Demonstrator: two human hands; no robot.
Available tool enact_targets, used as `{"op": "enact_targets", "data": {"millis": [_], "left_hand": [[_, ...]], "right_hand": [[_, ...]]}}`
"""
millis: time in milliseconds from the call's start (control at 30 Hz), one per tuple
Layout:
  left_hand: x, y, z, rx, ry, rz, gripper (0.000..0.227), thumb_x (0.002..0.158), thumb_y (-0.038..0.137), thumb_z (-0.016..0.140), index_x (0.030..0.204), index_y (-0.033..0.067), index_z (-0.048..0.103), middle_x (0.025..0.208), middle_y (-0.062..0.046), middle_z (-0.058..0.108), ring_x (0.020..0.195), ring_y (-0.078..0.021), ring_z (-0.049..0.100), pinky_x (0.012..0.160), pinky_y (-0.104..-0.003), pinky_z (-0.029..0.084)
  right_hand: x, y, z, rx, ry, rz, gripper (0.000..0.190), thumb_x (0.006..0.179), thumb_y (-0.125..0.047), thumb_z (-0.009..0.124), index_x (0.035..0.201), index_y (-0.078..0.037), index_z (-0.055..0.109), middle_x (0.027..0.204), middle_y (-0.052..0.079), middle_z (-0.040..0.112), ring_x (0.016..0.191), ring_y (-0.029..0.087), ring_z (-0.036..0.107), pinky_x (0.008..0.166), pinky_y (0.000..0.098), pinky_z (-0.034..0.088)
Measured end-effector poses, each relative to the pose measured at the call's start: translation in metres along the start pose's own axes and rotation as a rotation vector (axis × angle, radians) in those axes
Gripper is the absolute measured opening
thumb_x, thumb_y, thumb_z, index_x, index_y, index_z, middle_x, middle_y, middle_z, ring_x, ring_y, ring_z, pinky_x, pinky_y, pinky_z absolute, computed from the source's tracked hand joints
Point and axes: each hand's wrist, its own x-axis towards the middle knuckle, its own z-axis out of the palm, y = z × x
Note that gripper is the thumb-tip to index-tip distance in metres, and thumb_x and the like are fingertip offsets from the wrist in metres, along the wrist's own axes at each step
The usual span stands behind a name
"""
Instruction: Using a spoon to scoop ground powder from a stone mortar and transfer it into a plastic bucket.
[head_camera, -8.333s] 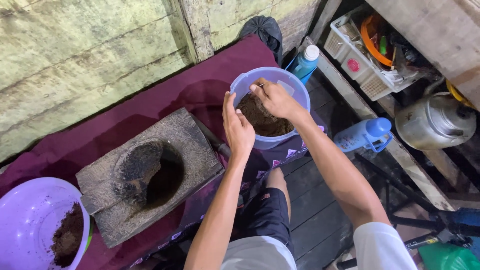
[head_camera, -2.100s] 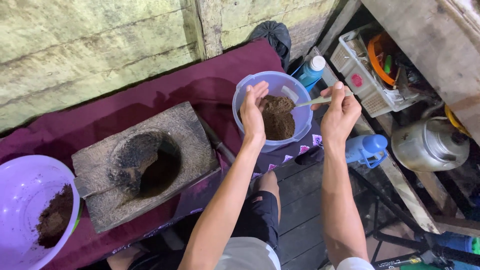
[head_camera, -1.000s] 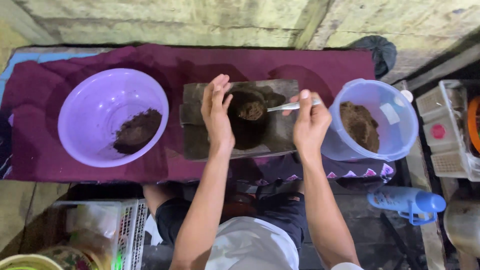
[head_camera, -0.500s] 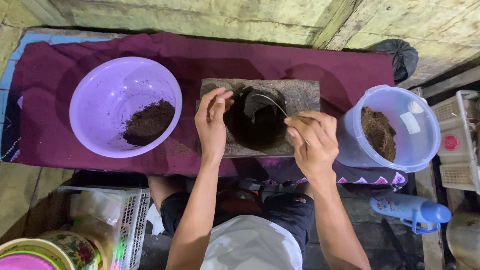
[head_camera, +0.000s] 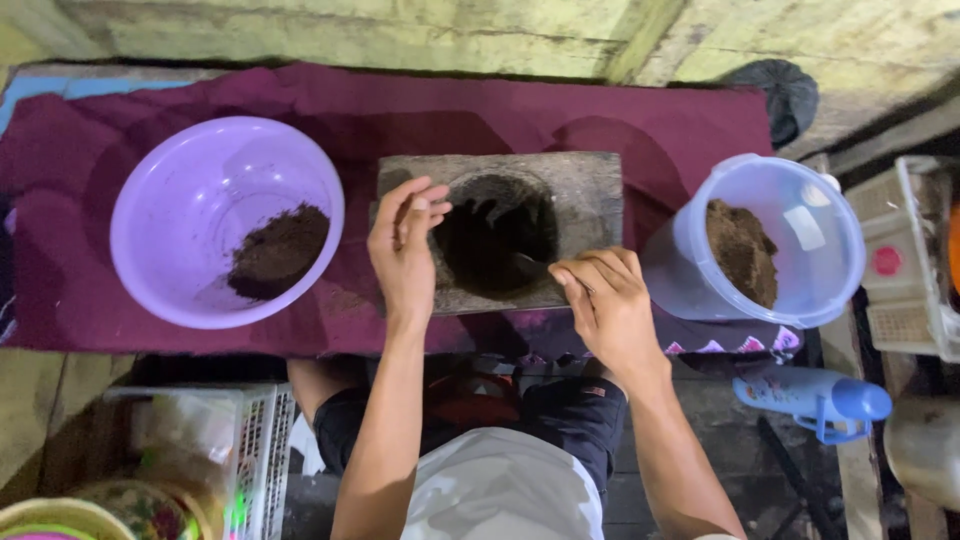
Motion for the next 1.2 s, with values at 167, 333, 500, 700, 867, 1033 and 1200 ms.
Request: {"op": "enact_targets", "data": {"millis": [167, 333, 500, 700, 867, 1033, 1200], "left_hand": [[0.003, -0.013, -0.004, 0.033, -0.034, 0.063, 0.021, 0.104, 0.005, 0.051, 0.119, 0.0024, 0.065, 0.106, -0.020, 0.074, 0.090, -0.0258, 0.074, 0.083, -0.035, 0.063], [0.005, -0.018, 0.001, 0.074, -0.061, 0.117, 0.020, 0.106, 0.005, 0.050, 0.121, 0.0019, 0.063, 0.107, -0.021, 0.072, 0.091, -0.0272, 0.073, 0.084, -0.034, 0.062], [-0.021, -0.015, 0.055, 0.044, -0.107, 0.170, 0.022, 0.104, 0.000, 0.050, 0.121, 0.0021, 0.063, 0.105, -0.018, 0.073, 0.092, -0.0234, 0.072, 0.087, -0.032, 0.059], [-0.082, -0.013, 0.180, 0.112, -0.446, 0.318, 0.024, 0.098, 0.000, 0.057, 0.118, 0.0074, 0.068, 0.107, -0.012, 0.076, 0.098, -0.0290, 0.075, 0.090, -0.041, 0.057], [-0.103, -0.087, 0.264, 0.333, -0.454, 0.522, 0.037, 0.097, 0.013, 0.060, 0.134, 0.0119, 0.059, 0.127, -0.013, 0.064, 0.119, -0.0342, 0.062, 0.105, -0.053, 0.046], [-0.104, -0.090, 0.289, 0.546, -0.415, 0.544, 0.037, 0.099, 0.015, 0.054, 0.136, 0.0126, 0.057, 0.138, -0.011, 0.057, 0.135, -0.0336, 0.051, 0.110, -0.064, 0.037], [-0.105, -0.107, 0.289, 0.339, -0.300, 0.536, 0.044, 0.100, -0.001, 0.044, 0.142, 0.0098, 0.054, 0.136, -0.014, 0.058, 0.131, -0.0338, 0.055, 0.111, -0.049, 0.042]], "right_hand": [[-0.004, -0.006, 0.002, 0.014, 0.075, 0.073, 0.016, 0.102, -0.014, 0.062, 0.095, -0.008, 0.076, 0.086, 0.005, 0.076, 0.082, 0.027, 0.071, 0.082, 0.0394, 0.052], [-0.012, 0.000, -0.022, 0.124, 0.188, 0.171, 0.021, 0.104, -0.014, 0.060, 0.092, -0.008, 0.076, 0.080, 0.003, 0.076, 0.078, 0.025, 0.073, 0.082, 0.0371, 0.052], [-0.033, 0.023, -0.084, 0.058, 0.556, 0.503, 0.028, 0.111, -0.014, 0.051, 0.096, -0.007, 0.073, 0.082, 0.012, 0.076, 0.074, 0.025, 0.069, 0.082, 0.0396, 0.052], [-0.073, 0.062, -0.137, -0.248, 0.629, 0.637, 0.033, 0.118, -0.021, 0.046, 0.105, -0.011, 0.075, 0.076, 0.007, 0.075, 0.068, 0.018, 0.067, 0.075, 0.0330, 0.052], [-0.097, 0.130, -0.157, -0.459, 0.368, 0.691, 0.026, 0.116, -0.029, 0.053, 0.108, -0.015, 0.074, 0.080, 0.005, 0.077, 0.086, 0.033, 0.073, 0.075, 0.0456, 0.055], [-0.093, 0.198, -0.164, -0.570, 0.213, 0.568, 0.018, 0.111, -0.024, 0.064, 0.105, -0.011, 0.074, 0.079, 0.006, 0.076, 0.087, 0.033, 0.073, 0.072, 0.0439, 0.058], [-0.088, 0.256, -0.133, -0.511, 0.019, 0.516, 0.019, 0.106, -0.029, 0.062, 0.099, -0.017, 0.076, 0.073, 0.009, 0.074, 0.078, 0.036, 0.071, 0.067, 0.0477, 0.057]]}}
